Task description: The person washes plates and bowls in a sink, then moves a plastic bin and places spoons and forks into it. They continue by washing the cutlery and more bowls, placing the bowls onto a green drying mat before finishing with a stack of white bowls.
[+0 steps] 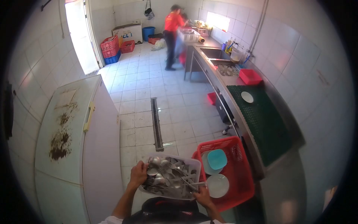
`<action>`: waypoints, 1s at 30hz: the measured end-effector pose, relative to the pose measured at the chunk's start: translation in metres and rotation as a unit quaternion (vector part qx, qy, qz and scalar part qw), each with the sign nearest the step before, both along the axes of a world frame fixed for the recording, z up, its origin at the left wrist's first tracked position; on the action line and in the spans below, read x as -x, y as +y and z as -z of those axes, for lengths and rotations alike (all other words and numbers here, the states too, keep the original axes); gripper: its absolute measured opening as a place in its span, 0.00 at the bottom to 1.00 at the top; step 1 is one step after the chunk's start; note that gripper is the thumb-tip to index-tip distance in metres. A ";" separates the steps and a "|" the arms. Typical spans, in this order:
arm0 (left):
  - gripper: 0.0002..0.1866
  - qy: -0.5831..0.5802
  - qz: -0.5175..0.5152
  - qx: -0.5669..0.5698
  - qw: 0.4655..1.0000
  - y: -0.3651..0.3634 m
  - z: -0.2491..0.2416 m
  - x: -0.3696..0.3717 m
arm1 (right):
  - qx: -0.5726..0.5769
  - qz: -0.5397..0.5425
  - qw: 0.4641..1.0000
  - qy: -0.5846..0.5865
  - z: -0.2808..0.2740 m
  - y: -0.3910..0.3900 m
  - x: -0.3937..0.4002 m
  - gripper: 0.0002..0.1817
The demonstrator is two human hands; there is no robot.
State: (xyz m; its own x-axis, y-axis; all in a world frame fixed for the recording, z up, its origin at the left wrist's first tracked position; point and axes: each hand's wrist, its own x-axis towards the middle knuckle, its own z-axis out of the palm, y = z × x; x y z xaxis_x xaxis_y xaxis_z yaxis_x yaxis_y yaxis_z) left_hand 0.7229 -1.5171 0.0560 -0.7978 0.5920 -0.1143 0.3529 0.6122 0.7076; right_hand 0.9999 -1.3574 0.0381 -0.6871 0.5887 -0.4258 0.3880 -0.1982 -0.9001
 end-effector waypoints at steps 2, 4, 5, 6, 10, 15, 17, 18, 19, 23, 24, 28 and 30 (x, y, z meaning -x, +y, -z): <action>0.16 0.016 -0.044 -0.019 0.999 0.001 0.009 0.031 | -0.091 -0.051 0.994 -0.034 0.016 0.013 0.037 0.13; 0.16 0.014 -0.050 -0.020 0.998 0.008 0.008 0.059 | -0.091 -0.060 0.993 -0.047 0.031 0.031 0.060 0.13; 0.16 0.006 -0.066 -0.027 0.997 0.014 0.007 0.073 | -0.096 -0.079 0.990 -0.064 0.018 0.039 0.081 0.12; 0.15 0.025 -0.071 -0.029 0.997 0.019 0.014 0.088 | -0.088 -0.104 0.989 -0.050 0.035 0.051 0.097 0.12; 0.16 0.042 -0.103 -0.008 0.994 0.056 0.024 0.146 | -0.042 -0.116 0.992 0.007 0.039 0.103 0.167 0.12; 0.18 0.070 -0.154 -0.019 0.985 0.109 0.020 0.209 | -0.143 -0.232 0.962 0.014 0.047 0.197 0.266 0.14; 0.18 0.095 -0.185 -0.046 0.977 0.118 0.028 0.235 | -0.166 -0.253 0.953 0.010 0.035 0.229 0.308 0.13; 0.17 0.080 -0.209 -0.052 0.973 0.127 0.029 0.247 | -0.150 -0.272 0.950 0.021 0.021 0.246 0.329 0.15; 0.17 0.078 -0.209 -0.051 0.974 0.135 0.030 0.260 | -0.135 -0.290 0.947 0.031 0.011 0.261 0.351 0.19; 0.17 0.082 -0.257 -0.065 0.961 0.176 0.032 0.314 | -0.191 -0.353 0.910 0.101 0.065 0.314 0.436 0.21; 0.18 0.086 -0.263 -0.070 0.958 0.191 0.029 0.330 | -0.196 -0.371 0.900 0.120 0.075 0.330 0.457 0.21; 0.18 0.090 -0.261 -0.062 0.959 0.256 0.043 0.410 | -0.192 -0.371 0.905 0.084 0.088 0.392 0.533 0.20; 0.19 0.095 -0.242 -0.047 0.964 0.295 0.041 0.458 | -0.158 -0.322 0.928 0.098 0.077 0.420 0.566 0.19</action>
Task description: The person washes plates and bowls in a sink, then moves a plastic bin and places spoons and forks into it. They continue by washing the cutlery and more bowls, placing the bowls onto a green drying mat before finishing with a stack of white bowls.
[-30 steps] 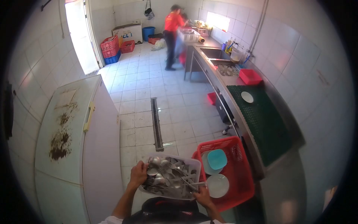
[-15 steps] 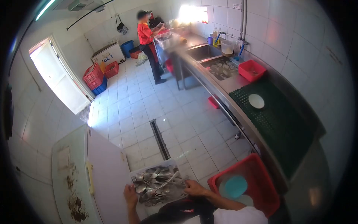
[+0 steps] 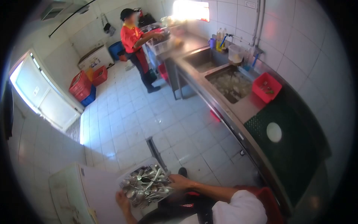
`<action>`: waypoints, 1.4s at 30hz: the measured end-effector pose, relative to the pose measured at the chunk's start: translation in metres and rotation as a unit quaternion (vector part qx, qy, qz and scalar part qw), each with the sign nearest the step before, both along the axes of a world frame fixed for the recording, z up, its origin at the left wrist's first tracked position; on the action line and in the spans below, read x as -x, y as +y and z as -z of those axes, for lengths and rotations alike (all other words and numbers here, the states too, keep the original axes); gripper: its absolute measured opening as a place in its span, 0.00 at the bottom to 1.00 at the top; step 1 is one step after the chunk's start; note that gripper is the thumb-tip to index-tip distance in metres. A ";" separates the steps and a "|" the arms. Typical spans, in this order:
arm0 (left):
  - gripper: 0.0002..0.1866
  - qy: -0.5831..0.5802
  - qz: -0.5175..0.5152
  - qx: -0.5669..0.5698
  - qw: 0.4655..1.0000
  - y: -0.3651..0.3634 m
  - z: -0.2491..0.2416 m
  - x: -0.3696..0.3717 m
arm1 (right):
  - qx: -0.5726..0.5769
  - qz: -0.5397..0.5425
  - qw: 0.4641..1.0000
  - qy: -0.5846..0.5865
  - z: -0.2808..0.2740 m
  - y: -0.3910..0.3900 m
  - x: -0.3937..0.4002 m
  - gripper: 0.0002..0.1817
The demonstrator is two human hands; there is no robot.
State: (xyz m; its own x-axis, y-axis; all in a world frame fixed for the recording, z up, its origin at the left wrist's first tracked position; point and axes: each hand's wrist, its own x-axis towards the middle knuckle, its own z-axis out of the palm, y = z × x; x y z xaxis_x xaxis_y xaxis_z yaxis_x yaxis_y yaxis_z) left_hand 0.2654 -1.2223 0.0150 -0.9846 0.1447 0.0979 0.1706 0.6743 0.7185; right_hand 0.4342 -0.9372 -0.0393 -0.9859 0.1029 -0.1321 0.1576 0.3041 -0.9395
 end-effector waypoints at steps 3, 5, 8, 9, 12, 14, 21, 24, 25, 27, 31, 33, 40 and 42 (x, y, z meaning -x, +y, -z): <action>0.19 0.002 0.029 0.001 1.000 0.076 0.000 0.070 | -0.049 0.077 0.995 0.046 0.022 0.054 0.036 0.16; 0.19 0.046 0.099 0.042 0.993 0.124 0.006 0.114 | -0.035 0.117 0.992 0.014 0.015 0.092 0.048 0.14; 0.18 0.007 0.144 0.045 0.988 0.228 -0.037 0.153 | 0.016 0.228 0.974 0.003 -0.025 0.150 0.068 0.14; 0.18 -0.006 0.170 0.025 0.985 0.262 -0.044 0.168 | 0.018 0.240 0.971 0.006 -0.035 0.167 0.074 0.14; 0.18 -0.009 0.226 0.023 0.974 0.354 -0.048 0.208 | 0.080 0.329 0.941 0.021 -0.051 0.221 0.089 0.14; 0.18 -0.014 0.254 0.021 0.967 0.415 -0.044 0.228 | -0.013 0.338 0.941 0.001 -0.055 0.264 0.097 0.14; 0.17 -0.012 0.327 -0.001 0.945 0.612 -0.055 0.270 | 0.190 0.398 0.897 -0.019 -0.068 0.414 0.129 0.14; 0.16 -0.002 0.360 0.016 0.933 0.682 -0.061 0.287 | 0.208 0.425 0.881 -0.026 -0.065 0.468 0.142 0.13; 0.16 -0.006 0.364 0.014 0.931 0.708 -0.061 0.292 | 0.219 0.440 0.871 -0.018 -0.063 0.488 0.145 0.12; 0.16 -0.019 0.390 -0.001 0.921 0.763 -0.058 0.307 | 0.215 0.466 0.858 -0.003 -0.062 0.523 0.154 0.10; 0.16 0.004 0.480 0.013 0.877 0.892 -0.060 0.331 | 0.175 0.541 0.823 -0.006 -0.060 0.590 0.178 0.09; 0.16 -0.017 0.521 0.016 0.853 0.960 -0.048 0.342 | 0.136 0.578 0.804 -0.023 -0.058 0.625 0.191 0.11; 0.15 0.078 0.661 0.066 0.743 1.182 0.043 0.362 | 0.130 0.744 0.653 -0.063 0.016 0.731 0.253 0.08; 0.15 0.074 0.673 0.080 0.731 1.227 0.070 0.359 | 0.154 0.755 0.623 -0.132 0.021 0.770 0.264 0.08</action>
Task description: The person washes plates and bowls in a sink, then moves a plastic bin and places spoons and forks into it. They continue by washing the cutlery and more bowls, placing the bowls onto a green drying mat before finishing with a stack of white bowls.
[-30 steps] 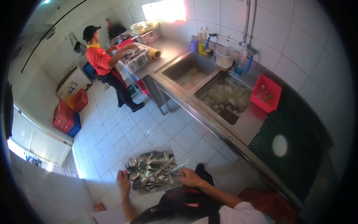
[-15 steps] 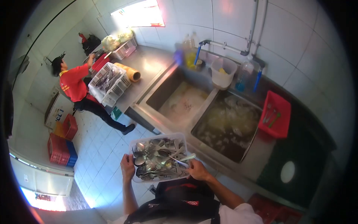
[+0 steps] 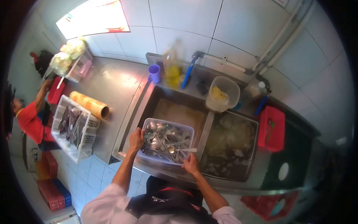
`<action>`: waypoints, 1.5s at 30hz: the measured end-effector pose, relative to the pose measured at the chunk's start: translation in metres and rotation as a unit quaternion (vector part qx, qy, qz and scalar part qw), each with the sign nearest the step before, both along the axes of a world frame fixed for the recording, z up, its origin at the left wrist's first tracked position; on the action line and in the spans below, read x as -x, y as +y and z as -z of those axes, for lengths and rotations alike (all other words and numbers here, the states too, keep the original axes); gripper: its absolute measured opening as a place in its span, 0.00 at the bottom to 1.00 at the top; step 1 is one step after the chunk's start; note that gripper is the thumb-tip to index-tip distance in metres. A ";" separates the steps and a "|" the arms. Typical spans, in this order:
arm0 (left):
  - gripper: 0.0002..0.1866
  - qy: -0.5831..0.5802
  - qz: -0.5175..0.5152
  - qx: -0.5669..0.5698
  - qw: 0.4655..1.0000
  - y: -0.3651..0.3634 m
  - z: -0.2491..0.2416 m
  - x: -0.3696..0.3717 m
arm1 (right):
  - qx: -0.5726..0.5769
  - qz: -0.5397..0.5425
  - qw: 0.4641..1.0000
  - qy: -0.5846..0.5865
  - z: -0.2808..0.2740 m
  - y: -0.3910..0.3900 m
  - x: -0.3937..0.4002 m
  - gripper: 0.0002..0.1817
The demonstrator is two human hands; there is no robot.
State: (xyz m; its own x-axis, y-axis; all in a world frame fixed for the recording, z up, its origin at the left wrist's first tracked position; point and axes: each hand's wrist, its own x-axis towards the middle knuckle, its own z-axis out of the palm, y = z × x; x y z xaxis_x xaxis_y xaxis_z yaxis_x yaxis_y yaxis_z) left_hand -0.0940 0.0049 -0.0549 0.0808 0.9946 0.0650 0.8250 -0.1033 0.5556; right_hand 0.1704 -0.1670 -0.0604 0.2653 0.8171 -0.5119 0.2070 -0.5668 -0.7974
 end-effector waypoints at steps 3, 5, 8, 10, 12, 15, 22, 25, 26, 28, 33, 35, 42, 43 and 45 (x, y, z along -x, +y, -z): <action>0.16 0.015 0.018 0.014 1.000 0.034 0.041 -0.010 | 0.079 0.022 0.996 -0.037 0.005 0.043 0.005 0.08; 0.16 0.015 0.030 0.015 0.999 0.046 0.067 -0.015 | 0.122 0.050 0.991 -0.034 0.011 0.057 0.007 0.08; 0.17 0.004 0.004 0.064 0.998 0.052 0.097 -0.019 | 0.121 0.049 0.985 -0.108 0.068 0.064 0.007 0.07; 0.19 0.000 -0.010 0.124 0.992 0.055 0.118 -0.022 | 0.122 0.030 0.970 -0.208 0.103 0.065 0.005 0.08; 0.24 -0.015 -0.027 0.194 0.980 0.061 0.141 -0.026 | 0.131 0.056 0.959 -0.247 0.123 0.073 0.009 0.09; 0.21 -0.013 -0.018 0.238 0.971 0.083 0.176 -0.035 | 0.151 0.134 0.945 -0.256 0.168 0.083 0.007 0.13; 0.12 -0.119 0.028 0.185 0.975 0.134 0.186 -0.060 | 0.033 0.509 0.857 0.073 0.179 0.106 0.041 0.25; 0.11 -0.052 0.076 0.130 0.987 0.138 0.098 -0.090 | -0.044 0.389 0.920 0.003 0.147 0.101 0.058 0.25; 0.11 -0.086 0.105 0.032 0.990 0.137 0.072 -0.100 | -0.072 0.283 0.952 -0.088 0.160 0.087 0.056 0.21; 0.10 -0.248 0.163 0.004 0.955 0.149 0.013 -0.125 | -0.085 0.221 0.966 -0.107 0.145 0.076 0.052 0.20; 0.09 -0.299 0.281 -0.185 0.893 0.193 -0.143 -0.190 | -0.107 0.263 0.954 0.100 0.089 0.042 0.049 0.12; 0.10 -0.263 0.319 -0.244 0.877 0.212 -0.171 -0.217 | -0.120 0.274 0.949 0.099 0.058 0.024 0.047 0.11; 0.09 -0.025 0.407 -0.270 0.872 0.244 -0.178 -0.246 | -0.146 0.348 0.926 0.012 -0.012 -0.071 0.032 0.08; 0.09 -0.027 0.404 -0.281 0.870 0.244 -0.176 -0.245 | -0.152 0.363 0.919 0.007 -0.013 -0.085 0.024 0.08; 0.09 -0.048 0.413 -0.257 0.873 0.234 -0.185 -0.239 | -0.140 0.375 0.915 -0.043 -0.012 -0.112 0.012 0.07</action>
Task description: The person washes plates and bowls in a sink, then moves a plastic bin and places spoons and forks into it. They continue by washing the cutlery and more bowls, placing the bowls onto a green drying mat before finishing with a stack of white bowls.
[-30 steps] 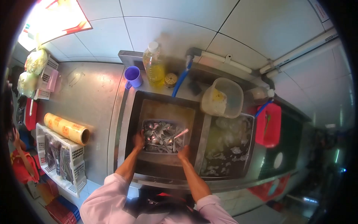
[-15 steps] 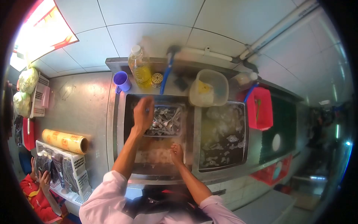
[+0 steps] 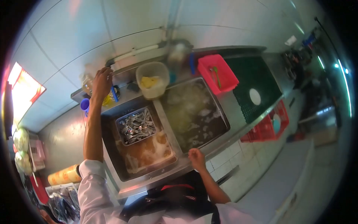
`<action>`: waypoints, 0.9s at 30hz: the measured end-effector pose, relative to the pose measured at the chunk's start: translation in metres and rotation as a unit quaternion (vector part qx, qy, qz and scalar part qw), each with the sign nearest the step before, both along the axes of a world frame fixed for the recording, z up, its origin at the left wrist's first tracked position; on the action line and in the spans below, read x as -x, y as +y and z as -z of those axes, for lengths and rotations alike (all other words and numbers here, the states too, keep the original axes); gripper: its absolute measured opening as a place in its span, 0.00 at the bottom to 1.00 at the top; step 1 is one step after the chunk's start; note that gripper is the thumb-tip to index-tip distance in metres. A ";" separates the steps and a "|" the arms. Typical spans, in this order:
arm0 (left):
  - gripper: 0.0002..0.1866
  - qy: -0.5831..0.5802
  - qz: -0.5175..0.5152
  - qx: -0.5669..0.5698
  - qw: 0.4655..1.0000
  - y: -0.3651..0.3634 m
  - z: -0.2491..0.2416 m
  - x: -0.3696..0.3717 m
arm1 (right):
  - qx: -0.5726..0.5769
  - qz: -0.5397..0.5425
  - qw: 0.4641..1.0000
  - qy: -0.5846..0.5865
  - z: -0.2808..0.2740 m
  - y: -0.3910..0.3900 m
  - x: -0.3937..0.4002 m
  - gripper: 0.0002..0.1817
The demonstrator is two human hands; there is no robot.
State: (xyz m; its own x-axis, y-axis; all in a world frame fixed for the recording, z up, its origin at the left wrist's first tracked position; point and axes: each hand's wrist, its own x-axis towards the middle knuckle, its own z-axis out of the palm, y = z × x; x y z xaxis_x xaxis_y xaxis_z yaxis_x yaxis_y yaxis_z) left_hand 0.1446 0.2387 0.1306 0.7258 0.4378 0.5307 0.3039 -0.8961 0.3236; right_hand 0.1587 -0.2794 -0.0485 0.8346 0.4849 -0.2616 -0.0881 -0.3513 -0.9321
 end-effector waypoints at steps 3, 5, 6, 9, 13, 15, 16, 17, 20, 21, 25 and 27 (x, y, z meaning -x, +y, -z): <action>0.13 0.039 -0.003 0.011 0.999 -0.002 0.014 0.002 | 0.066 0.019 0.996 -0.062 0.005 -0.020 -0.034 0.08; 0.15 0.026 -0.015 -0.020 0.999 -0.025 0.016 0.001 | 0.129 0.001 0.983 -0.134 0.018 -0.023 -0.069 0.11; 0.18 0.013 -0.037 -0.044 0.998 -0.039 0.016 0.003 | 0.150 -0.013 0.975 -0.164 0.029 -0.023 -0.089 0.13; 0.22 -0.022 -0.051 -0.024 0.998 -0.111 0.031 -0.001 | 0.266 -0.061 0.934 -0.232 0.066 -0.017 -0.157 0.22; 0.18 0.049 0.062 0.165 0.983 -0.224 0.081 -0.017 | 0.348 -0.109 0.884 -0.294 0.065 0.000 -0.237 0.28; 0.15 0.085 0.097 0.290 0.948 -0.278 0.118 -0.031 | 0.338 -0.118 0.869 -0.343 0.074 0.004 -0.278 0.32; 0.14 0.102 0.114 0.333 0.930 -0.299 0.148 -0.040 | 0.332 -0.121 0.871 -0.341 0.085 0.003 -0.296 0.32; 0.16 0.127 0.124 0.365 0.914 -0.319 0.178 -0.050 | 0.382 -0.193 0.866 -0.258 0.101 0.004 -0.317 0.32; 0.19 0.207 0.119 0.480 0.844 -0.369 0.248 -0.089 | 0.400 -0.245 0.862 -0.192 0.157 0.003 -0.343 0.32; 0.19 0.212 0.115 0.475 0.846 -0.382 0.284 -0.102 | 0.383 -0.218 0.872 -0.213 0.171 0.000 -0.343 0.30; 0.23 0.252 0.113 0.363 0.890 -0.423 0.376 -0.111 | 0.299 -0.181 0.934 -0.070 0.153 -0.001 -0.337 0.28; 0.25 0.286 0.178 0.152 0.929 -0.440 0.317 -0.158 | 0.230 -0.216 0.940 -0.127 0.151 0.000 -0.331 0.25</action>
